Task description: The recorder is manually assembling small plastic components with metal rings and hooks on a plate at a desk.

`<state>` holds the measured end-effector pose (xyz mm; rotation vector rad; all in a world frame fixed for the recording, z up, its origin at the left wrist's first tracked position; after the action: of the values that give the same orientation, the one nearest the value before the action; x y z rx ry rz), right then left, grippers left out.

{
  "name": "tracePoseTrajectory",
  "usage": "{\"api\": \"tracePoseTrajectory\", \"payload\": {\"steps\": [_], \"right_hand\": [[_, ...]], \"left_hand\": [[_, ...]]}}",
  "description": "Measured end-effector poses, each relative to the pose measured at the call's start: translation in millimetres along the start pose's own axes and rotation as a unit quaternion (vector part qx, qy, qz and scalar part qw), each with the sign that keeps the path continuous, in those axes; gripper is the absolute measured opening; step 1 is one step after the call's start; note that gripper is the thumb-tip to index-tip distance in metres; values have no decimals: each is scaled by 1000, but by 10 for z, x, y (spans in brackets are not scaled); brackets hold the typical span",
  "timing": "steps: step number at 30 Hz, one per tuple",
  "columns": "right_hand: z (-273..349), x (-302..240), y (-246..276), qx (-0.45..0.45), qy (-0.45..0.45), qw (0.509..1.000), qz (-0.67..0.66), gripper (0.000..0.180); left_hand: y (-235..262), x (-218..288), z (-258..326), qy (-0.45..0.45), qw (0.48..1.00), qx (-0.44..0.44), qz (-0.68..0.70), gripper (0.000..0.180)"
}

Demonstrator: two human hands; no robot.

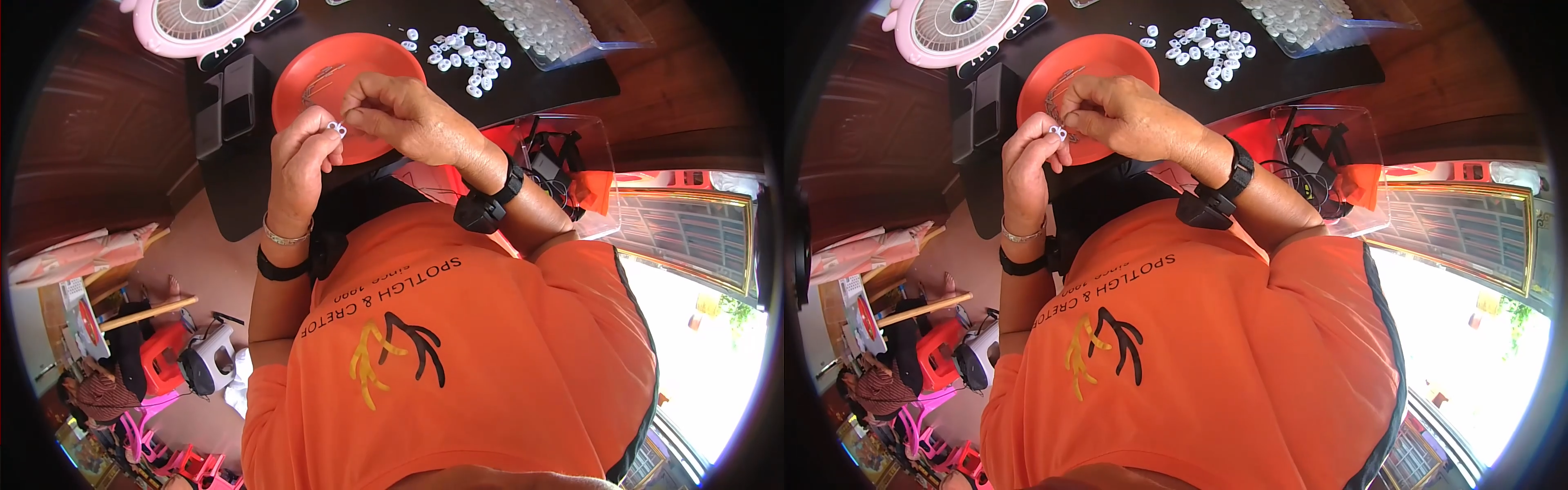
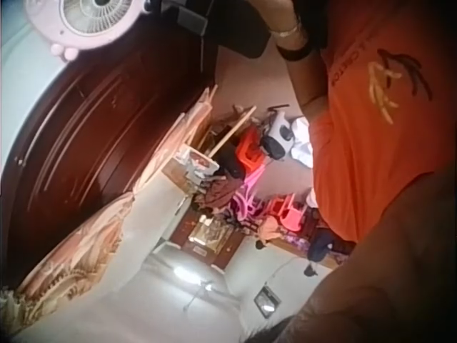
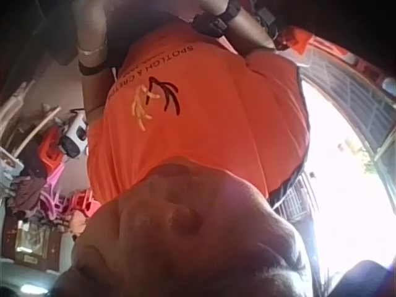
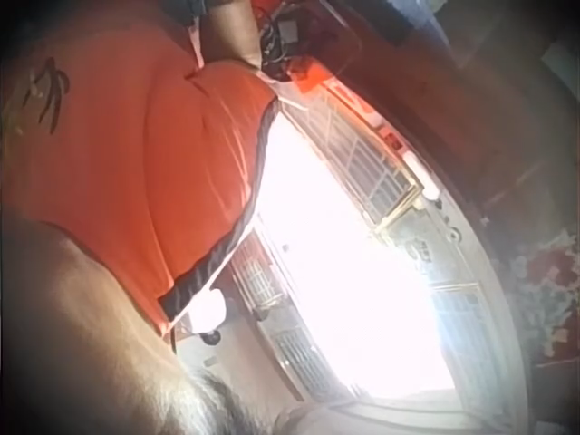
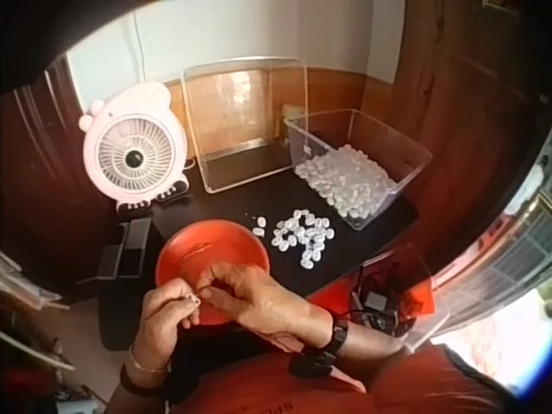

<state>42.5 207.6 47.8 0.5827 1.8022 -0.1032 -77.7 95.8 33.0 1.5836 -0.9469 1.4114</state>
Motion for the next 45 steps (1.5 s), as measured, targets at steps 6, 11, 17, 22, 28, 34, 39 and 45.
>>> {"api": "tracePoseTrajectory", "payload": {"steps": [6, 11, 17, 22, 28, 34, 39, 45], "right_hand": [[16, 5, -21, -20, 7, 998, 54, 8], [11, -48, 23, -21, 17, 997, 66, 9], [18, -12, -9, -27, 31, 996, 77, 10], [32, -46, -17, -26, 34, 992, 121, 11], [37, 0, -28, -27, 52, 985, 163, 12], [57, 1, -66, -32, 60, 985, 161, 13], [5, -58, 134, -11, 26, 978, 208, 33], [-416, 170, 901, 65, -60, 893, 441, 19]], "left_hand": [[-3, 40, 9, -12, 999, -17, -38, 18], [16, 19, 13, -7, 998, -34, -44, 18], [4, 17, 21, -1, 998, -43, -40, 18], [-22, 41, 42, -4, 998, -48, -42, 19], [-48, 62, 74, -1, 996, -47, -71, 19], [-64, 25, 96, 21, 998, -40, -38, 20], [-54, -15, 152, 37, 999, 9, 29, 19], [5, -35, 185, 32, 999, 13, 29, 19]]}}
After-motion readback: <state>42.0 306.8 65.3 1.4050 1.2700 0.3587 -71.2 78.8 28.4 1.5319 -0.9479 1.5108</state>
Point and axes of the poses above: each hand's wrist, its own z-axis away from the middle knuckle, its own y-axis out of the back of the hand, x = y × z, the point moved 3 cm from there along -z, towards the middle knuckle, and after that the axes turned 3 degrees about y, right-handed, at the moved point
